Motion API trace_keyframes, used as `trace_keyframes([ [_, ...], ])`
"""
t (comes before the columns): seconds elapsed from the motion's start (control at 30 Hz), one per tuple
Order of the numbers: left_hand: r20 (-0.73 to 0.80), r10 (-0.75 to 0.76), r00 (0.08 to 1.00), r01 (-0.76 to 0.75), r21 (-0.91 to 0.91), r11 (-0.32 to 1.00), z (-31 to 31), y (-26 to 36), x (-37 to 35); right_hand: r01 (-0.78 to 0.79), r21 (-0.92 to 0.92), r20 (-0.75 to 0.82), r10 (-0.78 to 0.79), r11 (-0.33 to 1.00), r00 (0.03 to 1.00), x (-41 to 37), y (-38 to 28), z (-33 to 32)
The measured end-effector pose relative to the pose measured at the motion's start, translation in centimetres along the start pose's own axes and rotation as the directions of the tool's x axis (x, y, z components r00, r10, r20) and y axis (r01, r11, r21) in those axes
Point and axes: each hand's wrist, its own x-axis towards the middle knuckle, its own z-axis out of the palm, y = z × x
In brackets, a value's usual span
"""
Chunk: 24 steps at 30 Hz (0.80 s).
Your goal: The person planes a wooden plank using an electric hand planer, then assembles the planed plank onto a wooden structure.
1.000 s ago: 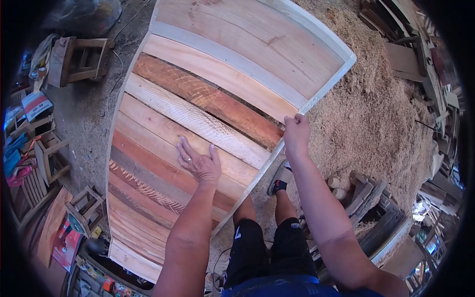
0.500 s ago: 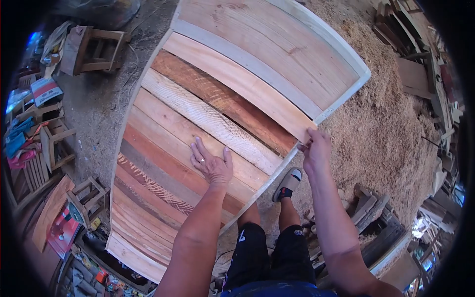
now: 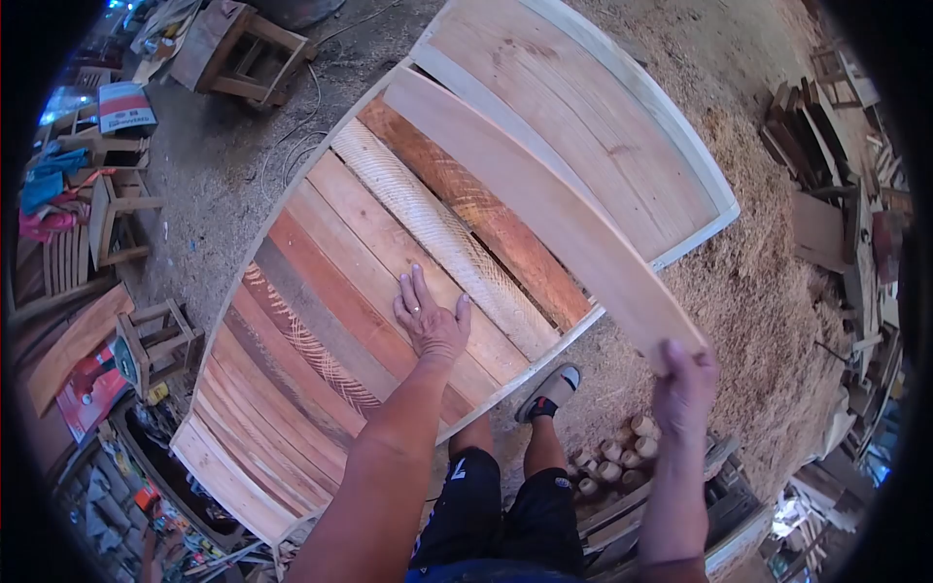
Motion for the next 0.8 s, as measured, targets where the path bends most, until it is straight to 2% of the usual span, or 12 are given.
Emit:
trace_keyframes([
  [0.03, -0.01, 0.008, 1.0, -0.008, 0.017, 1.0, 0.1, -0.1, 0.0, 0.057, -0.064, 0.009, -0.057, 0.996, 0.998, -0.3, -2.0, -1.8],
  [0.1, -0.024, 0.006, 1.0, -0.005, 0.027, 1.0, 0.1, -0.1, -0.1, 0.119, -0.045, 0.032, -0.118, 0.992, 0.993, -0.1, -5.5, -5.3],
  [0.17, 0.078, -0.011, 0.997, 0.011, -0.001, 1.0, -0.4, 0.0, 0.0, 0.265, 0.019, -0.07, -0.263, 0.964, 0.962, 1.3, -8.6, -7.3],
  [0.27, 0.151, -0.049, 0.987, 0.049, 0.004, 0.999, -0.7, 0.2, 0.1, 0.404, -0.004, -0.015, -0.404, 0.915, 0.915, 3.2, -15.7, -9.6],
  [0.4, 0.094, -0.037, 0.995, 0.042, -0.048, 0.998, -0.9, 0.2, 0.2, 0.471, -0.03, 0.014, -0.47, 0.882, 0.882, 4.6, -21.8, -7.7],
  [0.47, 0.03, -0.006, 1.0, 0.005, 0.021, 1.0, -0.4, 0.0, 0.1, 0.53, 0.022, 0.166, -0.526, 0.848, 0.834, 4.4, -23.2, -4.8],
  [0.5, 0.031, -0.015, 0.999, 0.014, 0.02, 1.0, -0.3, 0.1, 0.0, 0.529, 0.02, 0.175, -0.524, 0.848, 0.834, 4.1, -23.7, -2.8],
  [0.57, -0.039, 0.004, 0.999, -0.002, 0.037, 0.999, -0.2, 0.0, 0.0, 0.507, 0.225, 0.206, -0.549, 0.832, 0.81, 3.4, -23.9, 1.8],
  [0.6, -0.038, -0.001, 0.999, 0.003, 0.041, 0.999, -0.1, -0.1, -0.2, 0.502, 0.227, 0.21, -0.546, 0.834, 0.811, 3.6, -23.2, 3.7],
  [0.7, -0.05, 0.006, 0.999, -0.003, 0.061, 0.998, 0.1, -0.3, 0.0, 0.361, 0.412, 0.43, -0.528, 0.836, 0.733, 5.1, -18.8, 9.7],
  [0.73, -0.019, -0.007, 1.0, 0.007, 0.005, 1.0, -0.4, -0.1, 0.0, 0.391, 0.377, 0.449, -0.534, 0.84, 0.716, 6.1, -16.4, 11.9],
  [0.8, 0.017, -0.033, 0.999, 0.035, -0.095, 0.995, -0.5, -0.1, 0.0, 0.393, 0.235, 0.438, -0.458, 0.889, 0.774, 7.4, -11.4, 17.0],
])
